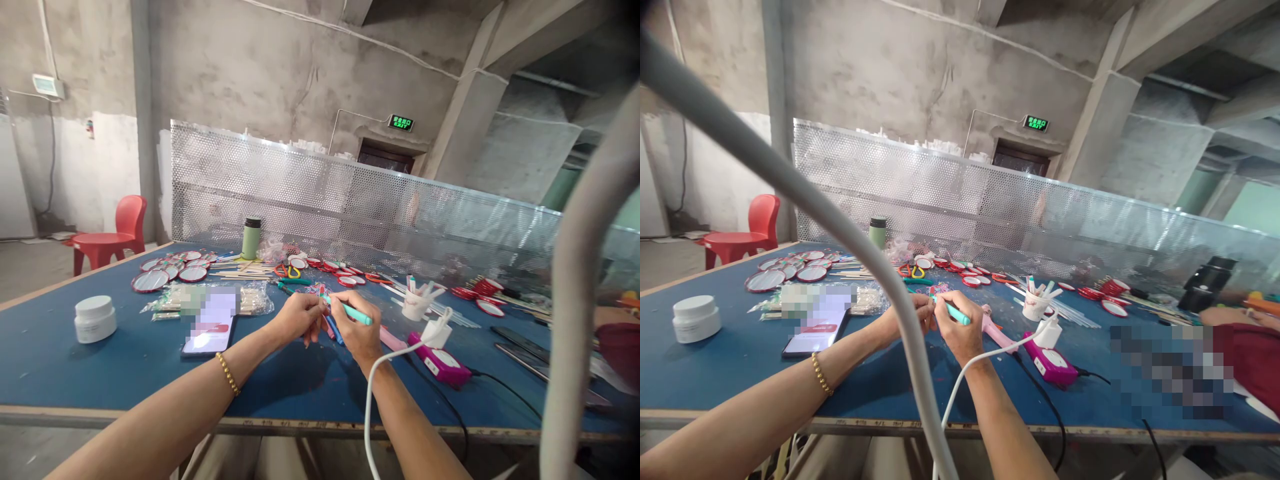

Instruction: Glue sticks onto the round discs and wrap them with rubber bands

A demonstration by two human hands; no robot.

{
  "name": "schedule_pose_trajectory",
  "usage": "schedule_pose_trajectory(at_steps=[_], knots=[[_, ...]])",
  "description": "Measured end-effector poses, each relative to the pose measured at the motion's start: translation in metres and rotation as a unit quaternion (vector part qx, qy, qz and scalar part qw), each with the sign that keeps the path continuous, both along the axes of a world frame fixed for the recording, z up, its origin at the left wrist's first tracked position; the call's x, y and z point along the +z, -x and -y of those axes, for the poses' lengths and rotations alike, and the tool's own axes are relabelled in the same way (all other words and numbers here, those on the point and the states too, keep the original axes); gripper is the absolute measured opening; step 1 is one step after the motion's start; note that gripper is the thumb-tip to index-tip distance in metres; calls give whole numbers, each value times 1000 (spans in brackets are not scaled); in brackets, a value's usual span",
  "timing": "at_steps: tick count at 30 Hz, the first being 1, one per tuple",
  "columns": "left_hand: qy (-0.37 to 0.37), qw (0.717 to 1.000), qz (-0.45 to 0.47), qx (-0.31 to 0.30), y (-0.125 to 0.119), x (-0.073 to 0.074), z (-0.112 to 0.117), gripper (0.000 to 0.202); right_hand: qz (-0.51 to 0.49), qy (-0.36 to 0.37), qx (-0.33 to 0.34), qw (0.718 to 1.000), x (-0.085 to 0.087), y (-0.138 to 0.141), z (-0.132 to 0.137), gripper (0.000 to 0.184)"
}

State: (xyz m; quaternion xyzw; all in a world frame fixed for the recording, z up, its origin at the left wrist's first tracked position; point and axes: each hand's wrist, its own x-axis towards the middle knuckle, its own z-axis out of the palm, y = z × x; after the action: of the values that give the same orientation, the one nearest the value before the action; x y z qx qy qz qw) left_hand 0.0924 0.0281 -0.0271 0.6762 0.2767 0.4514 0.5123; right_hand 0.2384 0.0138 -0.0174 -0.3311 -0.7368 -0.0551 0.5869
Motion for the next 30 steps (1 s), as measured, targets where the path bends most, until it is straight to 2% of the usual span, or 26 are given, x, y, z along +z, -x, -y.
schedule_pose_trajectory(at_steps=[30], knots=[[-6, 1000, 4, -4, 0, -3, -2, 30, 6, 11, 7, 1000, 1, 1, 2, 16]])
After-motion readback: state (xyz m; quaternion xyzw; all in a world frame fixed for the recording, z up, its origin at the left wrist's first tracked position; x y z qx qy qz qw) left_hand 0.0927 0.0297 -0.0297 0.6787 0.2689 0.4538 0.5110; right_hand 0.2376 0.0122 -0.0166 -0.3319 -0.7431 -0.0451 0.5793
